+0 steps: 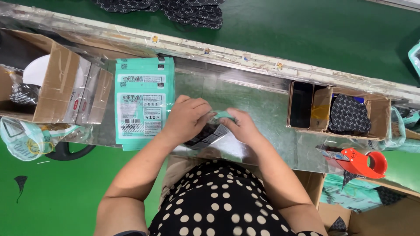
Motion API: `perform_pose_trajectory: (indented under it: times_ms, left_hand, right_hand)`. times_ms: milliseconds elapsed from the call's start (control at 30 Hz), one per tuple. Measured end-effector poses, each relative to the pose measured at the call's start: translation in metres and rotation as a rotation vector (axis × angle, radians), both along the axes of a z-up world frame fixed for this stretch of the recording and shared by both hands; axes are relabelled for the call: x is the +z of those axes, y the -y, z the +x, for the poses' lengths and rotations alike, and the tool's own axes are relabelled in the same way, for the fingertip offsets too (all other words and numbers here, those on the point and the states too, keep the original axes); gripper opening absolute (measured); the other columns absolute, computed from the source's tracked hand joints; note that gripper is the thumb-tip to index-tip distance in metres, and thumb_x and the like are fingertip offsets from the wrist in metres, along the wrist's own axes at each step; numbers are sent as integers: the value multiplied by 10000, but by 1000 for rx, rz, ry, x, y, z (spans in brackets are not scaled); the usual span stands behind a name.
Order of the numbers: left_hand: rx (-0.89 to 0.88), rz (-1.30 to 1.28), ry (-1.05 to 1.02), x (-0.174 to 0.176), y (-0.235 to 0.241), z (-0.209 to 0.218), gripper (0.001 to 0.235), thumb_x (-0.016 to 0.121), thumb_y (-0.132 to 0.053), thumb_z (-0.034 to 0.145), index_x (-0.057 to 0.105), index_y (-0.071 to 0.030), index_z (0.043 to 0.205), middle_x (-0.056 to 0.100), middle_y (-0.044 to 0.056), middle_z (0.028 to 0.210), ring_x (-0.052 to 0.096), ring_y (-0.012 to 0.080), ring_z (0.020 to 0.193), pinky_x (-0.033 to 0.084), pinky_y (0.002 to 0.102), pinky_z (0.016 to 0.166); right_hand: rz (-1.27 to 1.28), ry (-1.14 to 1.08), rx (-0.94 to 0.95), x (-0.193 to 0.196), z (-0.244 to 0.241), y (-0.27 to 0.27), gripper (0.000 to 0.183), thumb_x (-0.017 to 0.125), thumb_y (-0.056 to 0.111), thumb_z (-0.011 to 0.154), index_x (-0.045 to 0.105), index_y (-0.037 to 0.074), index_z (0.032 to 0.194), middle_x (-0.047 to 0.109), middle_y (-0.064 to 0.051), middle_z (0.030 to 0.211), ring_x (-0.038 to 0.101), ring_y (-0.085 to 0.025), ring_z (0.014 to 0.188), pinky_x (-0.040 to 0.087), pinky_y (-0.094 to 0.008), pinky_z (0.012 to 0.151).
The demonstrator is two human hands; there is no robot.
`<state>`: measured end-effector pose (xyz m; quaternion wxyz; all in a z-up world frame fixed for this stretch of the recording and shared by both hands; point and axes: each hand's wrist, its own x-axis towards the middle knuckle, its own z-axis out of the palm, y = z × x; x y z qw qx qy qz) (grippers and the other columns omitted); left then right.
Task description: The person is seen taking black face masks from a conveyor belt/table and putting them into individual green plastic bags.
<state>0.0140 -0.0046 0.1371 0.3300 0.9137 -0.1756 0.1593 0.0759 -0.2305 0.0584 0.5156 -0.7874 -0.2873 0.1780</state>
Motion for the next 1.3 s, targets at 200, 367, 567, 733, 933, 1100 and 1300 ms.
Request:
perform_pose_trajectory:
  times_ms: [200, 367, 567, 733, 933, 1100, 1300]
  left_hand:
    - [71, -72, -27, -9, -14, 11, 96, 731, -178, 912, 676, -103, 934, 676, 30, 913, 644, 268, 859, 418, 407, 800]
    - [280, -243, -65, -17, -49, 59, 377, 778, -193, 871, 664, -59, 1205, 684, 148, 1236, 615, 364, 1172, 454, 457, 1014]
    - [372, 48, 335, -56, -96, 184, 813, 892, -275, 834, 466, -8, 1471, 477, 275, 1503, 442, 470, 1393, 353, 503, 1164]
    - [544, 339, 202, -69, -78, 254, 1071, 896, -381, 578, 449, 8, 1470, 510, 305, 1363, 510, 496, 1248, 376, 562, 1037]
    - [419, 435, 30, -98, -97, 250, 376, 734, -171, 865, 622, -99, 1216, 669, 115, 1055, 630, 331, 1036, 453, 480, 925]
    - [-67, 304, 240, 3, -36, 126, 310, 707, -105, 754, 699, -151, 1061, 717, 68, 1017, 651, 300, 1066, 452, 516, 1046]
    - [-408, -432, 211, -55, -23, 32, 821, 872, -261, 857, 397, -140, 1515, 499, 143, 1498, 482, 340, 1421, 370, 468, 1243]
  right_hand:
    - [-52, 224, 77, -11, 7, 15, 113, 734, 147, 927, 668, 57, 946, 640, -119, 836, 616, -257, 778, 490, -385, 703]
    - [81, -96, -737, -46, 26, 54, 130, 640, 162, 1001, 691, 45, 1024, 701, -48, 952, 643, -183, 873, 517, -321, 791]
    - [-83, 465, -520, -84, 11, 47, 224, 710, 192, 921, 659, 58, 1093, 631, -123, 1136, 603, -287, 1080, 475, -409, 965]
    - [-269, 691, -323, -53, 0, 23, 224, 787, 198, 833, 721, 107, 1027, 656, -97, 1126, 584, -345, 1146, 406, -481, 987]
    - [-195, 555, -403, -64, 1, 31, 373, 768, 187, 862, 645, 74, 1195, 643, -127, 1244, 575, -345, 1204, 411, -468, 1063]
    - [63, 916, -479, 22, 13, 0, 741, 752, 286, 885, 342, -69, 1391, 347, -344, 1412, 340, -480, 1343, 252, -504, 1164]
    - [249, 379, -235, -63, 18, 30, 538, 741, 51, 992, 544, 133, 1486, 722, -99, 1310, 646, -242, 1249, 452, -380, 1169]
